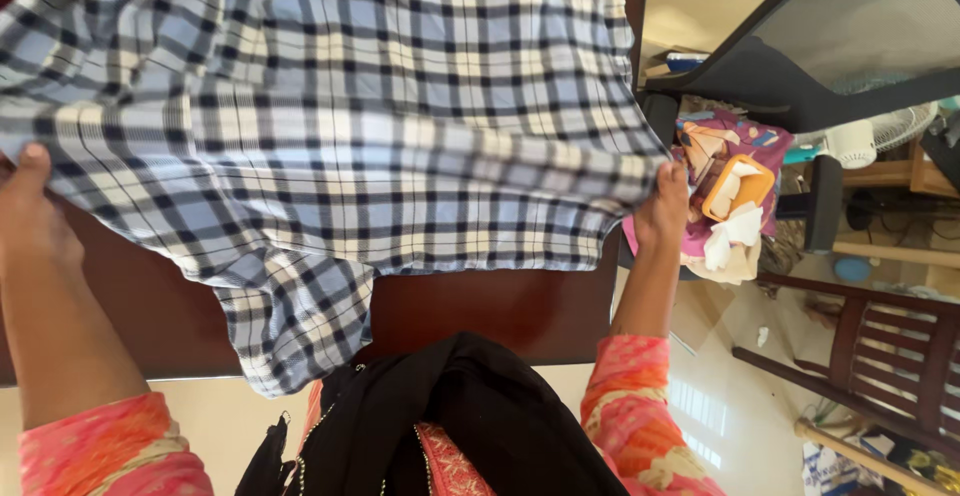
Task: The person retrieves a plaid shirt from a mesh laundry basket, lays it on a table, and smooths it out. They then button the shirt and fold it neatly on the table.
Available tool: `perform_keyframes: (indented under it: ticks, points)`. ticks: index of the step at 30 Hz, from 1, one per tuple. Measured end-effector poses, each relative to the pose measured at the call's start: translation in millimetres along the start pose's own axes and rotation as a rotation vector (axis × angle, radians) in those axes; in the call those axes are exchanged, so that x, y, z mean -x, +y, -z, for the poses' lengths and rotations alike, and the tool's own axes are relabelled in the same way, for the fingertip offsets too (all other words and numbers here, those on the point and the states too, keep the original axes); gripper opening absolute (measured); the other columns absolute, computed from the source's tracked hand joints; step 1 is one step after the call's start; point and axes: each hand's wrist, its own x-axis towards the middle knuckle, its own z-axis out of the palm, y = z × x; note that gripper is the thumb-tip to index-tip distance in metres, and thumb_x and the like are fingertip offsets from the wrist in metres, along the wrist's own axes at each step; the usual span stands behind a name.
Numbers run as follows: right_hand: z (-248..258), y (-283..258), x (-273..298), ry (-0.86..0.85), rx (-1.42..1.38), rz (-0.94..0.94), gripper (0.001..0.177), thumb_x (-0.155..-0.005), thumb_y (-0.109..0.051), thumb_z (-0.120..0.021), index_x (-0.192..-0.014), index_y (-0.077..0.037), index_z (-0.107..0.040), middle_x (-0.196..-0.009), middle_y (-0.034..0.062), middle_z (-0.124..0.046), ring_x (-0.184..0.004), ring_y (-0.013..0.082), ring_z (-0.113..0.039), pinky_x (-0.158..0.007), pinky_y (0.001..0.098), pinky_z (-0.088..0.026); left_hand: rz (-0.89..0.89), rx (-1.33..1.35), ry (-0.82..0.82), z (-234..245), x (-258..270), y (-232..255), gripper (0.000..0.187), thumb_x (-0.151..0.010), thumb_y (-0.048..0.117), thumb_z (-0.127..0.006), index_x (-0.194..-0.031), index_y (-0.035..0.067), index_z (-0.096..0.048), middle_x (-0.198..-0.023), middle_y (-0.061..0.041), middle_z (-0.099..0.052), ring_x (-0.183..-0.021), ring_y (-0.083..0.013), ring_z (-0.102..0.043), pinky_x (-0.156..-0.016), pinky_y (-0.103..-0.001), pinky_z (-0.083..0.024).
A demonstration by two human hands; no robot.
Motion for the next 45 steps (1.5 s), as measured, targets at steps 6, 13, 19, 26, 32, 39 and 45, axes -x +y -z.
perform_keyframes:
  ticks: [6,13,19,26,32,39,45]
  points:
    - [3.4,18.1,30.5,-0.014,-0.050,-0.075,0.014,-0.109,-0.028,-0.060,-0.114,-0.015,-0.058,-0.114,-0.0001,-0.064,-0.110,0.0162,-0.062,-0.098,0.0378,-0.052,-0.116,0.017,-0.205,38.7,-30.5,-18.3,0.039,-0.096,-0.003,-0.062,-0.130,0.009,-0.049,-0.121,-0.005,-0.053,-0.112,-0.0193,-0.053,-0.098,-0.034,-0.041]
    - [5.5,15.9,46.8,-0.092,0.190,-0.367,0.028,-0.104,-0.033,-0.062,-0.118,-0.009,-0.064,-0.117,0.0053,-0.067,-0.107,0.0191,-0.063,-0.098,0.0392,-0.049,-0.155,-0.291,-0.065,15.6,-43.5,6.2,0.066,-0.099,0.016,-0.074,-0.156,0.008,-0.043,-0.140,-0.005,-0.064,-0.121,-0.0150,-0.069,-0.096,-0.033,-0.051]
    - [29.5,4.6,58.5,-0.448,0.933,-0.217,0.048,-0.063,-0.009,-0.092,-0.104,-0.003,-0.067,-0.110,0.0061,-0.058,-0.101,0.0198,-0.056,-0.093,0.0358,-0.046,-0.090,-0.624,0.079,13.2,-79.6,2.6,0.055,-0.100,0.026,-0.082,-0.143,0.011,-0.053,-0.122,-0.005,-0.066,-0.105,-0.0145,-0.065,-0.089,-0.032,-0.051]
    - [24.9,6.0,79.7,-0.355,0.654,-0.114,0.026,-0.086,-0.005,-0.072,-0.112,-0.006,-0.069,-0.105,0.0012,-0.071,-0.097,0.0115,-0.064,-0.090,0.0264,-0.050,-0.664,-0.559,0.253,-13.3,55.5,-40.6,0.041,-0.079,-0.013,-0.071,-0.110,0.003,-0.049,-0.109,-0.006,-0.047,-0.100,-0.0192,-0.049,-0.093,-0.036,-0.048]
    - [-13.1,-7.7,107.5,-0.080,0.277,-0.143,0.024,-0.100,-0.011,-0.065,-0.123,-0.008,-0.058,-0.106,0.0022,-0.070,-0.091,0.0162,-0.069,-0.078,0.0384,-0.057,-0.556,-1.187,0.008,-75.4,229.6,-47.9,0.023,-0.084,0.020,-0.089,-0.097,0.011,-0.072,-0.096,-0.004,-0.067,-0.090,-0.0276,-0.064,-0.080,-0.043,-0.052]
    - [9.7,-6.1,123.9,-0.179,0.444,-0.450,0.030,-0.091,-0.010,-0.068,-0.120,-0.013,-0.061,-0.098,-0.0033,-0.070,-0.082,0.0115,-0.067,-0.065,0.0298,-0.056,-0.622,-1.308,-0.062,-72.8,238.0,-40.2,0.024,-0.082,0.022,-0.088,-0.096,0.009,-0.074,-0.099,-0.007,-0.068,-0.097,-0.0310,-0.062,-0.083,-0.043,-0.050]
    - [46.0,6.3,146.3,-0.198,0.444,-0.305,0.014,-0.099,-0.003,-0.074,-0.110,-0.004,-0.064,-0.081,-0.0019,-0.055,-0.060,0.0091,-0.047,-0.052,0.0256,-0.035,-0.487,-0.924,-0.015,-53.3,257.3,-31.1,0.014,-0.092,0.009,-0.085,-0.095,0.001,-0.074,-0.085,-0.011,-0.067,-0.073,-0.0233,-0.062,-0.067,-0.035,-0.048]
